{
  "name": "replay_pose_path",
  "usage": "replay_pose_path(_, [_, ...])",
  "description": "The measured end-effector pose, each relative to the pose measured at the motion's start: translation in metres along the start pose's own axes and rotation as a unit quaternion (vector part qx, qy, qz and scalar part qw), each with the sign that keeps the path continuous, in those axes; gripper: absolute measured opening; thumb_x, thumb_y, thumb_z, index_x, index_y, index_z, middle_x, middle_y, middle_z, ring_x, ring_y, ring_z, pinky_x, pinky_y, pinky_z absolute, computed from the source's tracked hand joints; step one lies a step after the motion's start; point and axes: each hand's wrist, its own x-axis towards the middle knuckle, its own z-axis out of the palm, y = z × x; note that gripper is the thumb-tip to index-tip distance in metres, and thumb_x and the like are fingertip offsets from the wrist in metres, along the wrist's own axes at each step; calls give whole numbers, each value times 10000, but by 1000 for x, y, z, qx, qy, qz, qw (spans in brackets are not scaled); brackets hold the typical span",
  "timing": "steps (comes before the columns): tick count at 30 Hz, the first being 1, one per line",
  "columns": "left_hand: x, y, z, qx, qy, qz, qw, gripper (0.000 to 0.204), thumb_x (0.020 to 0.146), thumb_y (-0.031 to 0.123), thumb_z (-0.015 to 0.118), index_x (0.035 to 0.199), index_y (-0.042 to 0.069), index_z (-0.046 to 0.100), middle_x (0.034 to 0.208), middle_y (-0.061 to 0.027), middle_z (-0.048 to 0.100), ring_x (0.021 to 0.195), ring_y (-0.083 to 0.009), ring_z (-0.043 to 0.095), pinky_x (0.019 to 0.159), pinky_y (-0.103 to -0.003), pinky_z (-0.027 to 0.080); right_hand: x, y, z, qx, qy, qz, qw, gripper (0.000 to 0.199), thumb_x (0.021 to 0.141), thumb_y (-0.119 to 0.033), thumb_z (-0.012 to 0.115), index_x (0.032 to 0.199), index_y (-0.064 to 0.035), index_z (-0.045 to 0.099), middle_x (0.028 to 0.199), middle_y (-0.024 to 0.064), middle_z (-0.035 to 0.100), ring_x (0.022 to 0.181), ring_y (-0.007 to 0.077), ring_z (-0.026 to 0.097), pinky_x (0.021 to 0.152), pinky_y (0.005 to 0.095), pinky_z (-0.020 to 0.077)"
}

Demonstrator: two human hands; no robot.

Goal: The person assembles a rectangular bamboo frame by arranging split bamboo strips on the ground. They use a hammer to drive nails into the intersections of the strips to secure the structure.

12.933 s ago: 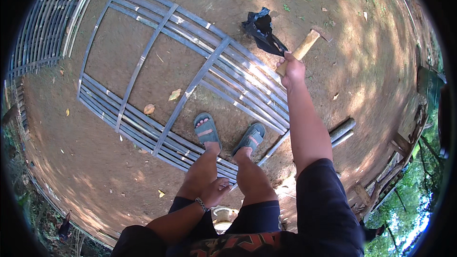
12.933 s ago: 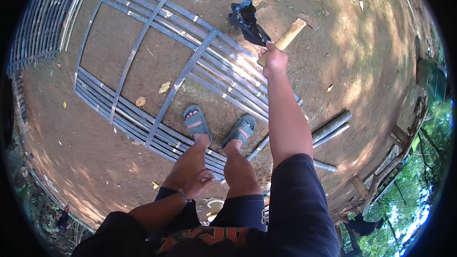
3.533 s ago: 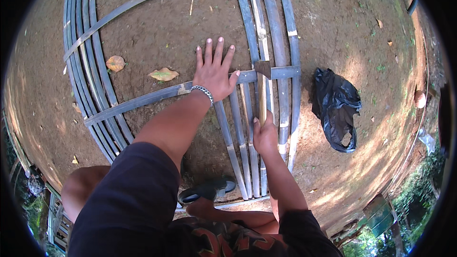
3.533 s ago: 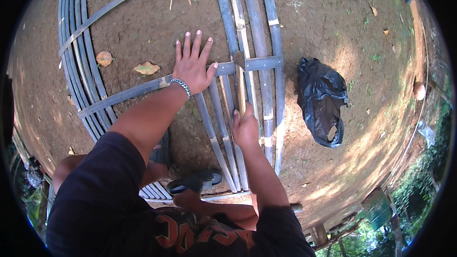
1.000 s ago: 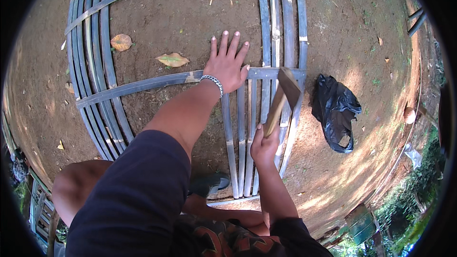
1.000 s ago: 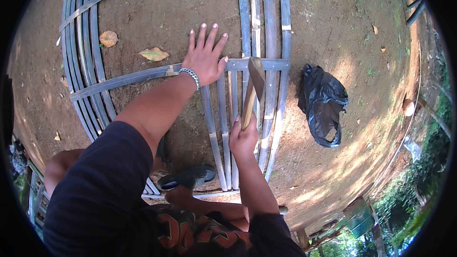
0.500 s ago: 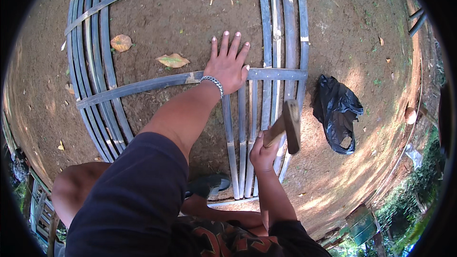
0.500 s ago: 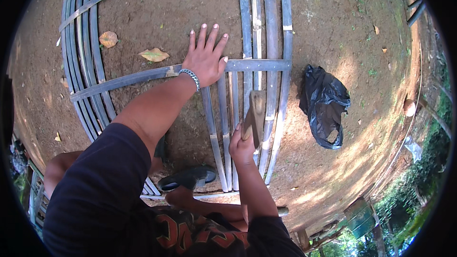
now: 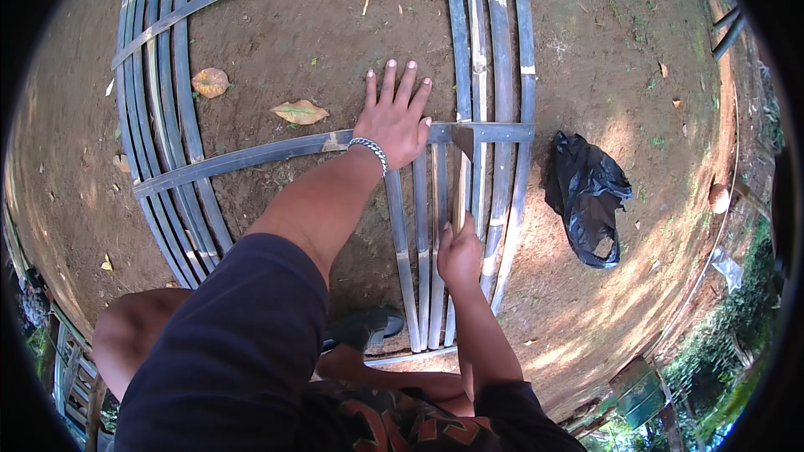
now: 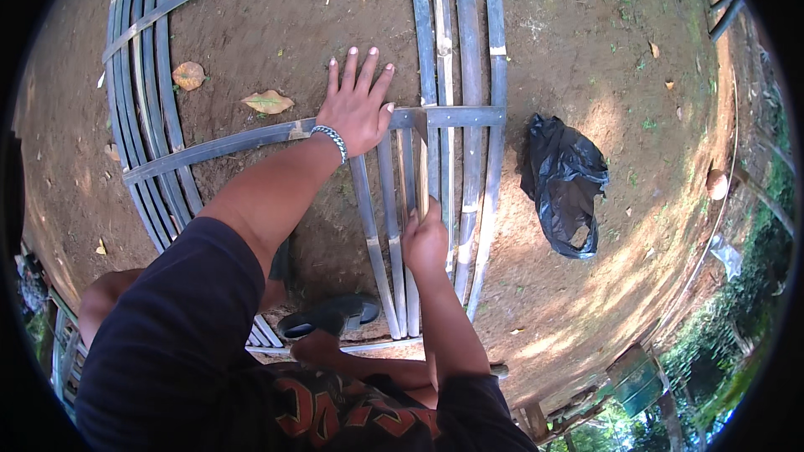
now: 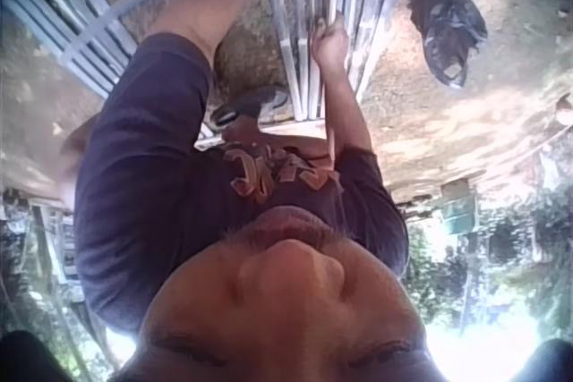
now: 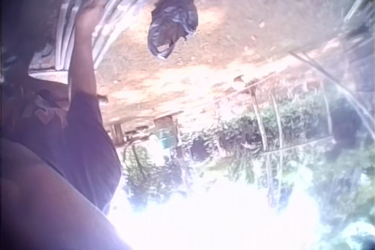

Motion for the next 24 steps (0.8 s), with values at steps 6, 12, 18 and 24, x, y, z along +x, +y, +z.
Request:
replay_pose_path(6, [4,5,-5,3,-11,7,1000,649,1031,375,432,1600,78,339,1699,-205,172,1568,-452,100,1253,-646,79,-2,4,-2,211,182,-205,938,296,995,-58,581,1280,5,531,760,238,656,698,448,687,653,457,556])
replay_pose_path(12, [2,3,0,3,-10,-3,1000,668,1027,368,435,1594,33,324,1700,-200,173,1572,-439,99,1256,-641,76,12,-13,-14,76,33,24,996,300,995,-106,610,1263,16,549,806,283,678,761,499,697,686,516,563])
replay_pose_path(18, [3,1,1,-6,5,-5,1000,672,1020,351,436,1588,11,321,1698,-198,182,1574,-428,99,1262,-630,72,2,-21,-13,37,-27,54,997,291,997,-107,589,1233,54,538,795,285,676,782,500,697,699,506,567])
replay_pose_path(24, [3,2,0,9,-6,1,1000,669,1017,338,433,1588,9,315,1697,-193,183,1575,-424,102,1265,-627,65,-3,-13,-16,119,9,54,991,252,975,-92,597,1203,10,569,844,305,689,815,499,694,718,546,556])
